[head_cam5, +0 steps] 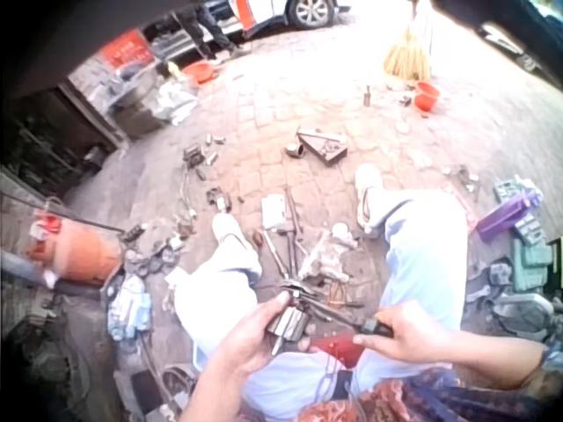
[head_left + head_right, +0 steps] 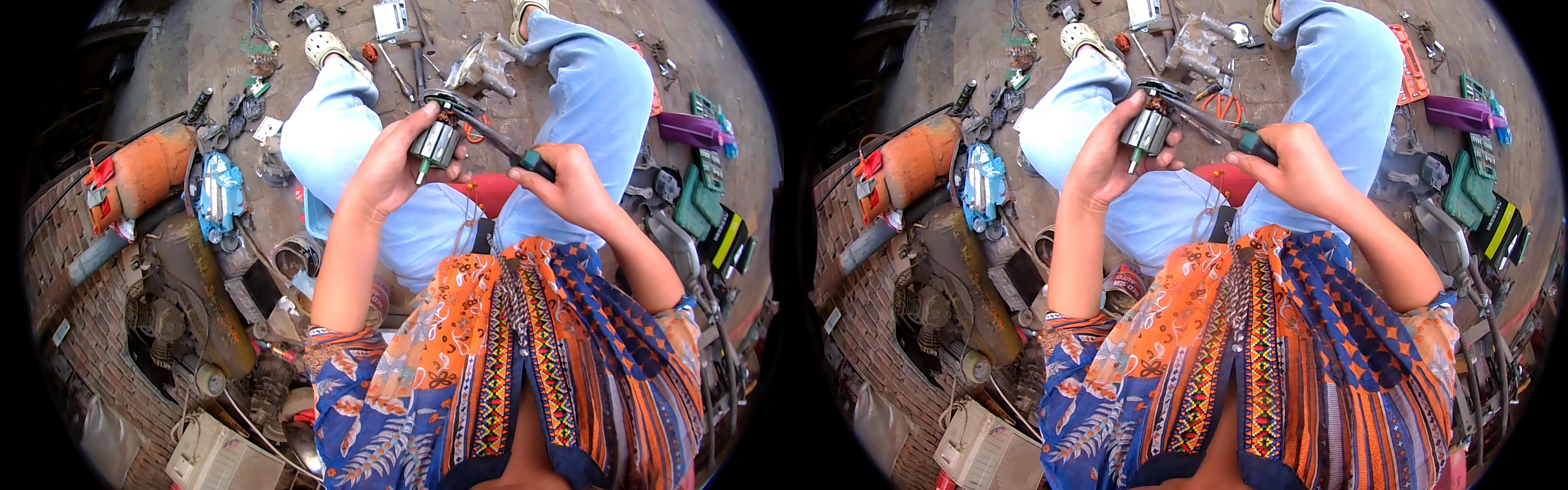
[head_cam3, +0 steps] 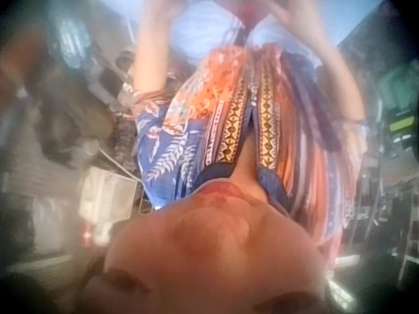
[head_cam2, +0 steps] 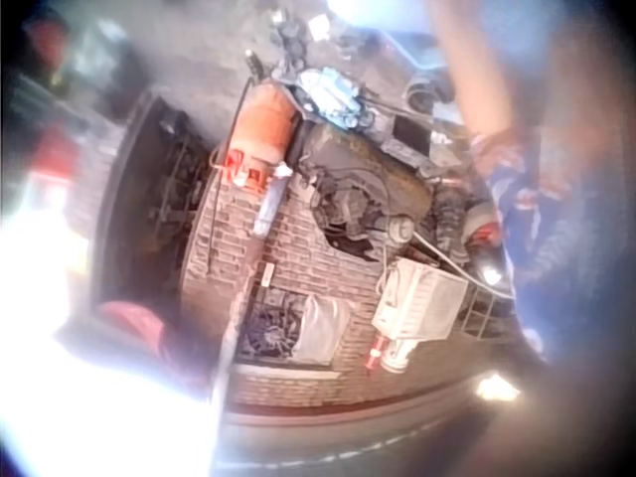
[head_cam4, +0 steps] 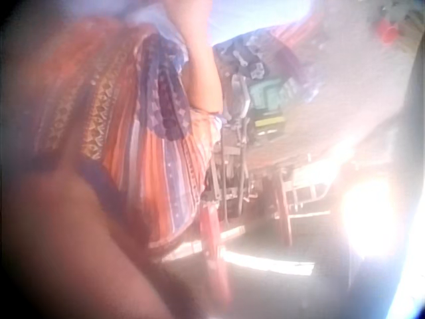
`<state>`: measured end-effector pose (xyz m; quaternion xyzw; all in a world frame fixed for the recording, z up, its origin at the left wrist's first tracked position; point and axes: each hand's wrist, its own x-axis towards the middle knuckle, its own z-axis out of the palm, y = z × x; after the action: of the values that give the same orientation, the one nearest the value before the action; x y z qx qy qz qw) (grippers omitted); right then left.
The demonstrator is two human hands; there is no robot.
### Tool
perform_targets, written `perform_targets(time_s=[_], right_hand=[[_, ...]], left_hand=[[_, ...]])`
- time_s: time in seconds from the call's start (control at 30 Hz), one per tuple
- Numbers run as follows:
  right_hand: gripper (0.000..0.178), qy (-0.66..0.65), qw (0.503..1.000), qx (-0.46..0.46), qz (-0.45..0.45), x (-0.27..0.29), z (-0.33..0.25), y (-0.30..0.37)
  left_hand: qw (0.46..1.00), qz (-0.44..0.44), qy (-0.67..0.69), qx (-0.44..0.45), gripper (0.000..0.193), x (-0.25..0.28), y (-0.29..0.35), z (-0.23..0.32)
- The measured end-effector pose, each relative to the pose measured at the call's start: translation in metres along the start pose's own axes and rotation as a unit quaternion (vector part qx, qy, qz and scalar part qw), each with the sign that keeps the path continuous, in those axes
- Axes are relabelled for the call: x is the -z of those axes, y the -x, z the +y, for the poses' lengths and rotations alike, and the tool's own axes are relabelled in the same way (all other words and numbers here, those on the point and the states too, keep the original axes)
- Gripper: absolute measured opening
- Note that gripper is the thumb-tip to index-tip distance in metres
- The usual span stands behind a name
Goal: The person sits on the ground and handles small metal parts, a sanding block, and a cylindrical electrical component. They sand a small metal piece, then use pliers and a screwdriver to adjust the electrical component.
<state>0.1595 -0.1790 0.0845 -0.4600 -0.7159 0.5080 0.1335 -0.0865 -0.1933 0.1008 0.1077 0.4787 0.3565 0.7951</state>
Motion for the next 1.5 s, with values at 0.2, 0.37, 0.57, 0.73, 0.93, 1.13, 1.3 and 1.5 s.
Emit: perform_targets(time_s=[0.2, 0.37, 0.57, 0.73, 0.93, 1.13, 1.3, 1.5], right_hand=[[0.038, 0.033, 0.999, 0.033, 0.018, 0.005, 0.002, -0.001], [0.042, 0.053, 0.996, 0.065, 0.041, 0.005, -0.002, -0.003], [0.045, -0.023, 0.999, -0.035, -0.025, 0.01, -0.009, 0.0], [0.046, 0.003, 1.0, -0.001, -0.018, 0.012, -0.01, -0.001], [0.047, 0.007, 0.999, -0.02, -0.047, 0.01, -0.009, -0.005], [0.048, 0.013, 0.998, -0.025, -0.064, 0.011, -0.008, -0.009], [0.048, 0.005, 0.998, -0.014, -0.061, 0.011, -0.005, -0.009], [0.047, 0.0, 0.998, -0.015, -0.062, 0.012, -0.009, -0.01]], left_hand=[[1.0, 0.022, 0.011, -0.006, 0.037, -0.016, -0.004, -0.005], [0.997, 0.057, 0.016, -0.048, 0.036, -0.017, -0.008, -0.016], [0.992, 0.077, -0.04, -0.092, 0.039, -0.012, -0.006, -0.017], [0.992, 0.076, -0.042, -0.093, 0.041, -0.01, -0.004, -0.017], [0.989, 0.108, -0.06, -0.081, 0.041, -0.013, -0.001, -0.013], [0.986, 0.115, -0.092, -0.081, 0.039, -0.016, 0.001, -0.01], [0.986, 0.113, -0.09, -0.08, 0.04, -0.014, 0.001, -0.01], [0.985, 0.112, -0.108, -0.081, 0.044, -0.014, 0.001, -0.01]])
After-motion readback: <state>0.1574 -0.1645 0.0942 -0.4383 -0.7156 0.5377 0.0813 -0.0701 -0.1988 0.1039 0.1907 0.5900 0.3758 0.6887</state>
